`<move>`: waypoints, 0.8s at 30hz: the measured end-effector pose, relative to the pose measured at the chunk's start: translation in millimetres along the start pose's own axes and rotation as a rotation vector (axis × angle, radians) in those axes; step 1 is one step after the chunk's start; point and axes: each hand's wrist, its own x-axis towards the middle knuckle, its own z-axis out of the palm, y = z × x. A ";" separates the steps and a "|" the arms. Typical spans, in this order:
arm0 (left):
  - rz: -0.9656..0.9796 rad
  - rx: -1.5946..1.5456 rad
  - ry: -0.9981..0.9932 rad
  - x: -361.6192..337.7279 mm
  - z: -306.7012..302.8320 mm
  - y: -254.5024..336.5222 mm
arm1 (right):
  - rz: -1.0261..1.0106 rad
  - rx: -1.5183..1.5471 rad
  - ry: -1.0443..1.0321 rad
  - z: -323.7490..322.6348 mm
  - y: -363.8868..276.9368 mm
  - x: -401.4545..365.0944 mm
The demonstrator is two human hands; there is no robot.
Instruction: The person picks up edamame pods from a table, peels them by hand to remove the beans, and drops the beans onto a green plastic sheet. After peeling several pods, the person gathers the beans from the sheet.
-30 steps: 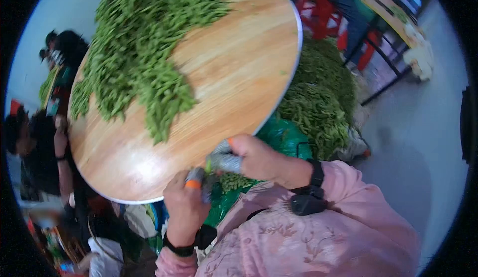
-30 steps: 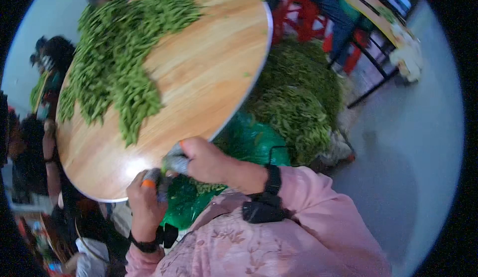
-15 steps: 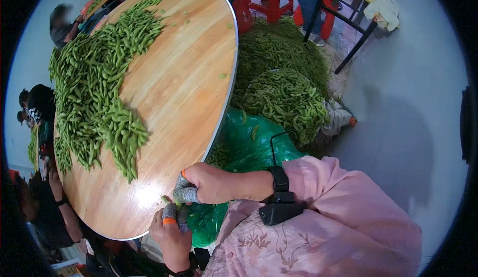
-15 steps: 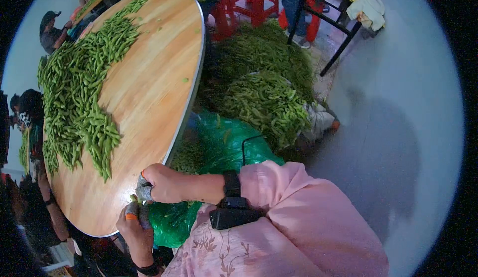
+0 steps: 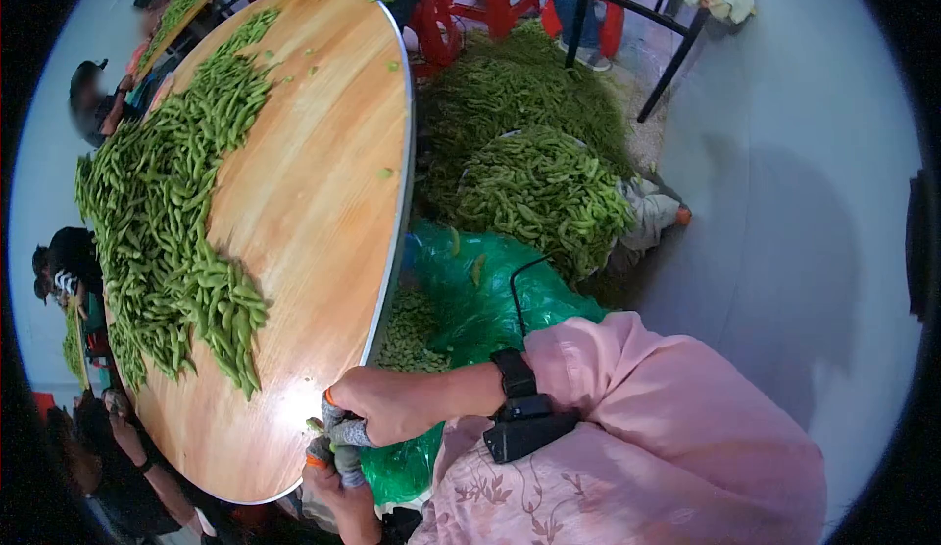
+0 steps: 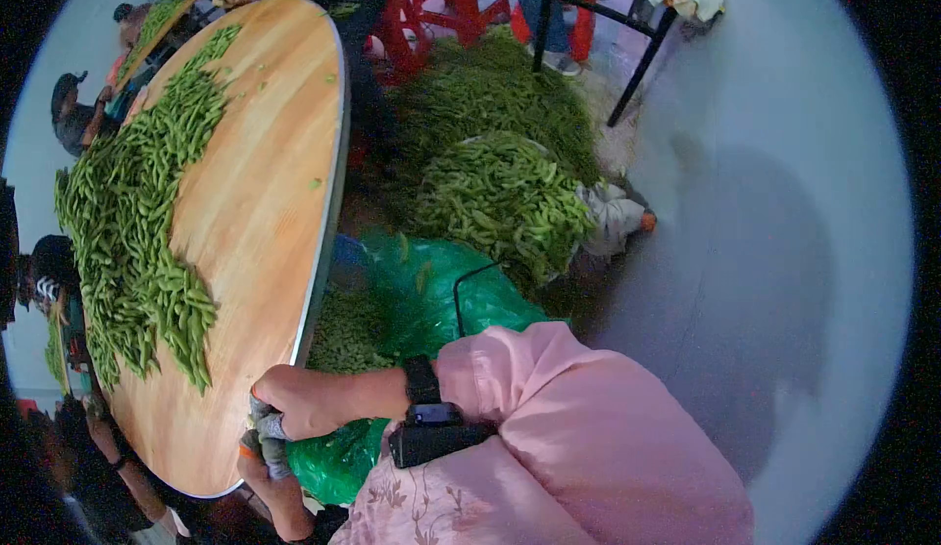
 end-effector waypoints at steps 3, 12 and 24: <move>-0.289 -0.317 0.122 -4.4 -0.3 -0.5 | -0.010 0.111 -0.067 -1.3 -0.4 -1.9; -0.244 -0.250 -0.044 -2.6 1.7 15.8 | -0.023 0.230 -0.117 -8.6 13.3 -4.8; 0.239 0.323 -0.100 22.0 3.4 48.2 | 0.122 0.273 -0.142 -16.2 -9.0 -7.1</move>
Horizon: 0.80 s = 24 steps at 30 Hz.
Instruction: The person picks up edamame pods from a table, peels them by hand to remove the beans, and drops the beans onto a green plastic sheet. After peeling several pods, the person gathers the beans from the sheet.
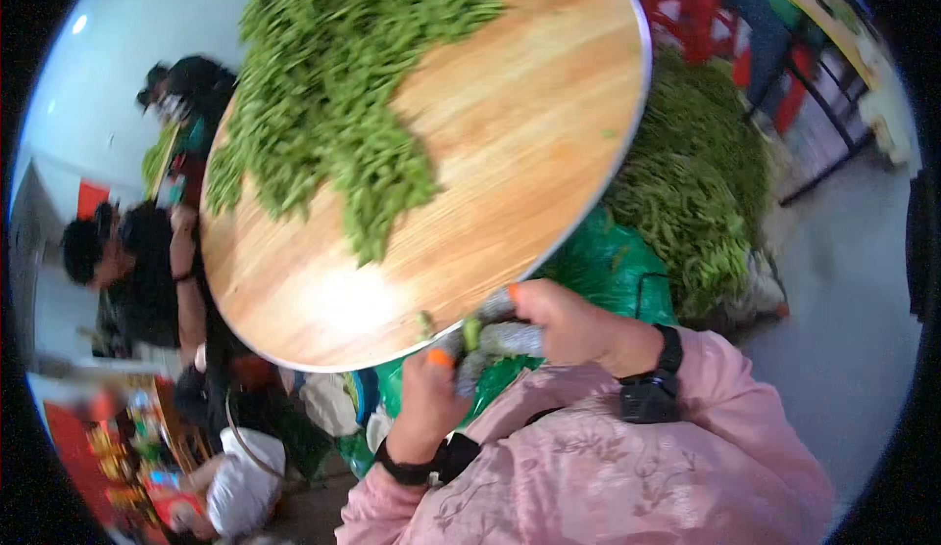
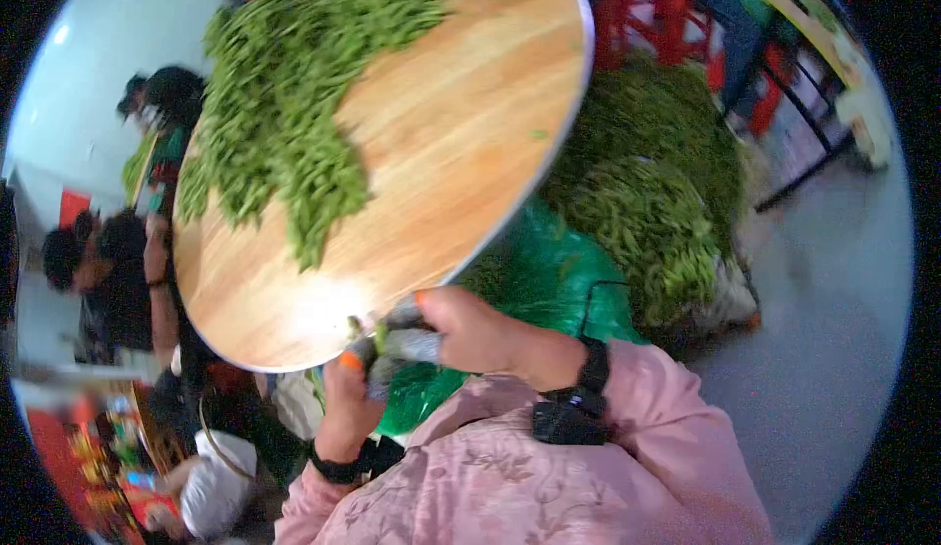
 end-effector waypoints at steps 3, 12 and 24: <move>-0.037 -0.053 0.029 -7.1 -1.4 -7.8 | 0.171 0.169 -0.054 4.9 -9.3 3.8; -0.078 -0.111 0.098 -25.8 -5.6 -20.3 | 0.304 0.048 -0.037 22.8 -16.2 14.6; 0.017 0.054 0.081 -30.9 -17.1 -29.5 | 0.383 0.008 -0.047 32.5 -28.3 23.4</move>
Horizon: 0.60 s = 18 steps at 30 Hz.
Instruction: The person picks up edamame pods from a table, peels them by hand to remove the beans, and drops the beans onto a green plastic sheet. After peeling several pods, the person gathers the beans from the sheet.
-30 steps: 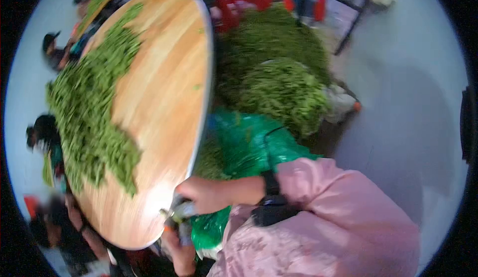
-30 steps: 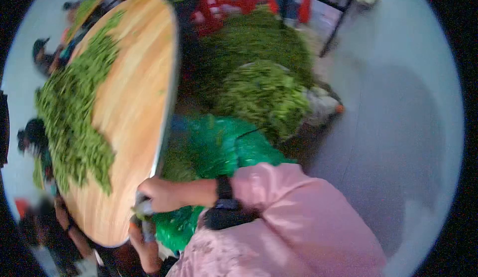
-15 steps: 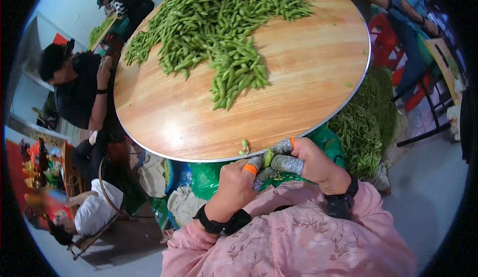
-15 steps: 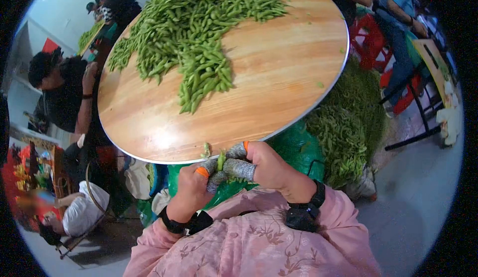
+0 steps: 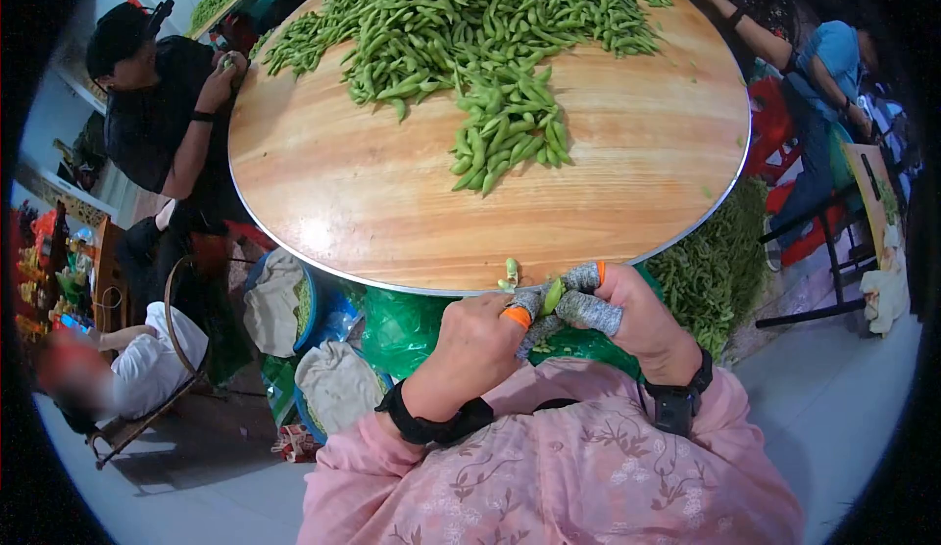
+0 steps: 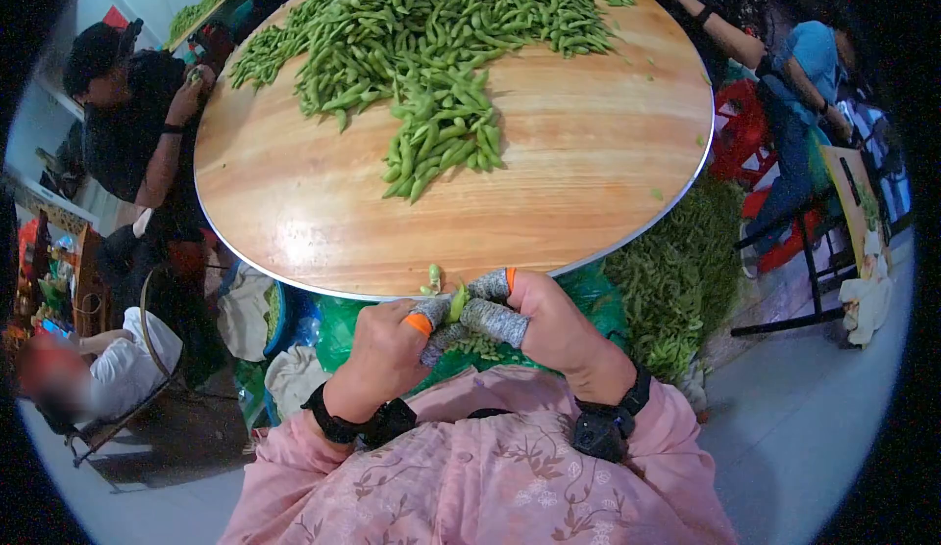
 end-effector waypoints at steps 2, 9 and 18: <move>-0.054 -0.147 0.002 -2.3 5.9 -2.0 | 0.023 -0.005 0.003 1.0 0.4 0.4; -0.121 -0.870 0.175 -6.2 19.4 -1.8 | -0.120 -0.133 0.016 3.6 12.7 5.9; -0.580 -1.418 -0.108 -2.0 12.6 3.0 | -0.574 -0.941 0.030 -6.7 3.1 7.7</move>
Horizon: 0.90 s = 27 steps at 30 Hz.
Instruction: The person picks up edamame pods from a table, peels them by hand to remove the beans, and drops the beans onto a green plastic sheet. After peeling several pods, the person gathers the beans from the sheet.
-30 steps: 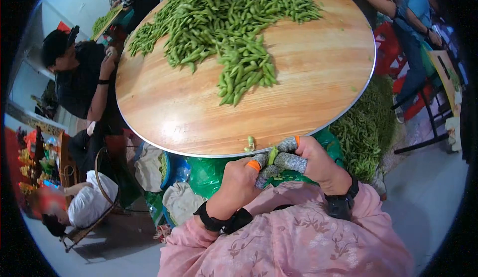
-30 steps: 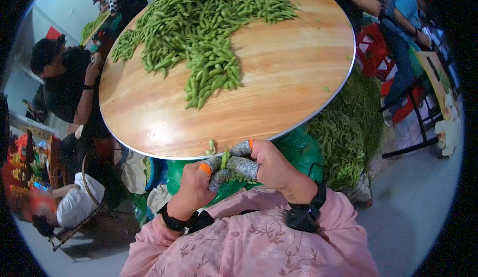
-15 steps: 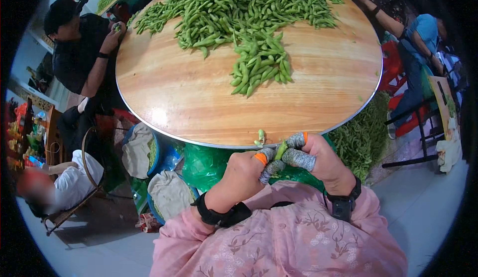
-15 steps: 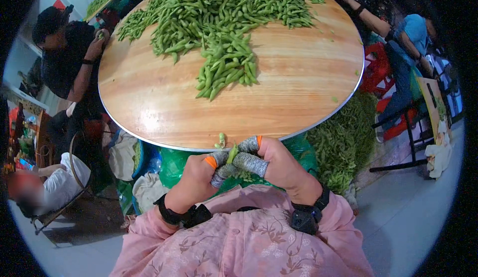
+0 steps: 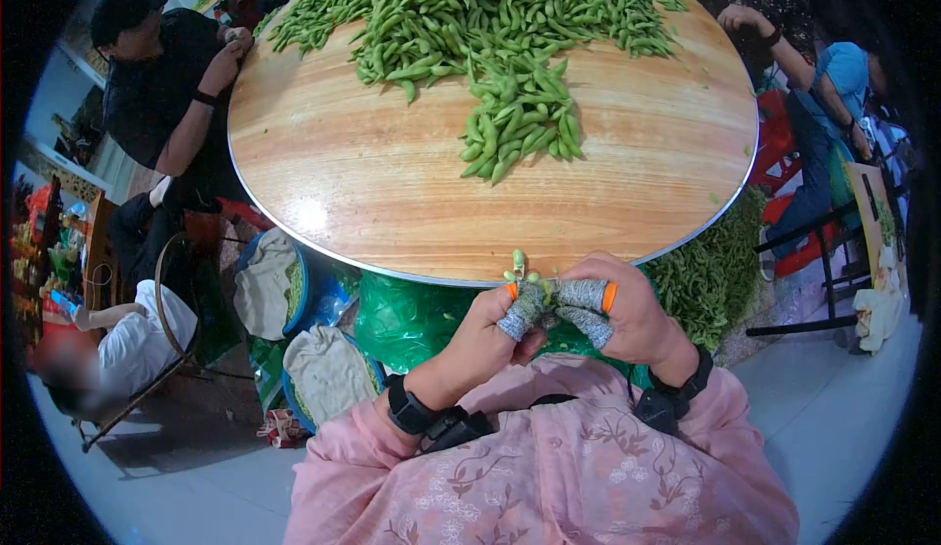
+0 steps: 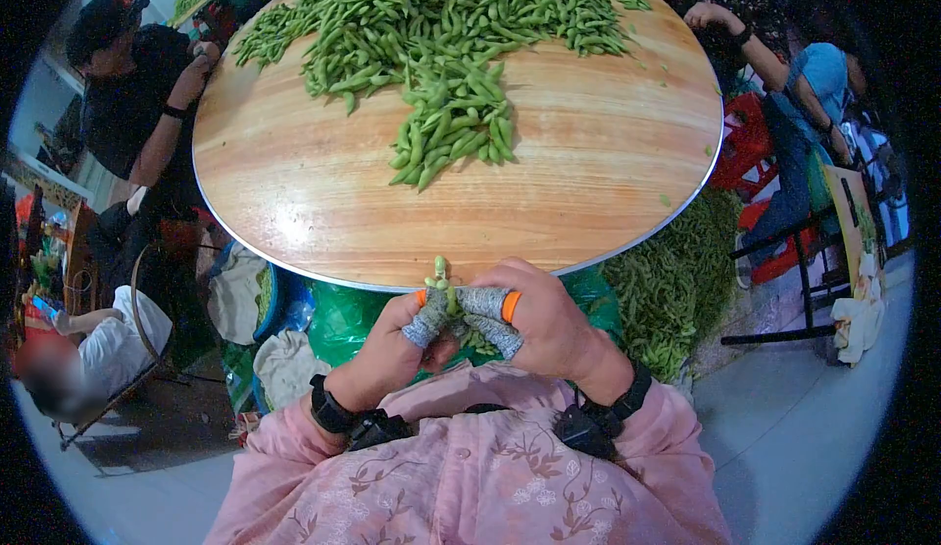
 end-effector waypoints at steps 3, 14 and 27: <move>-0.083 0.002 0.006 0.6 2.5 0.2 | 0.045 -0.004 -0.049 -3.8 -2.8 -0.6; 0.238 1.078 0.087 0.5 -0.9 -10.5 | 0.202 0.094 0.015 -7.5 -3.8 -15.9; 0.631 1.278 0.124 25.6 5.3 1.1 | 0.605 -0.352 0.447 -83.5 29.8 -95.6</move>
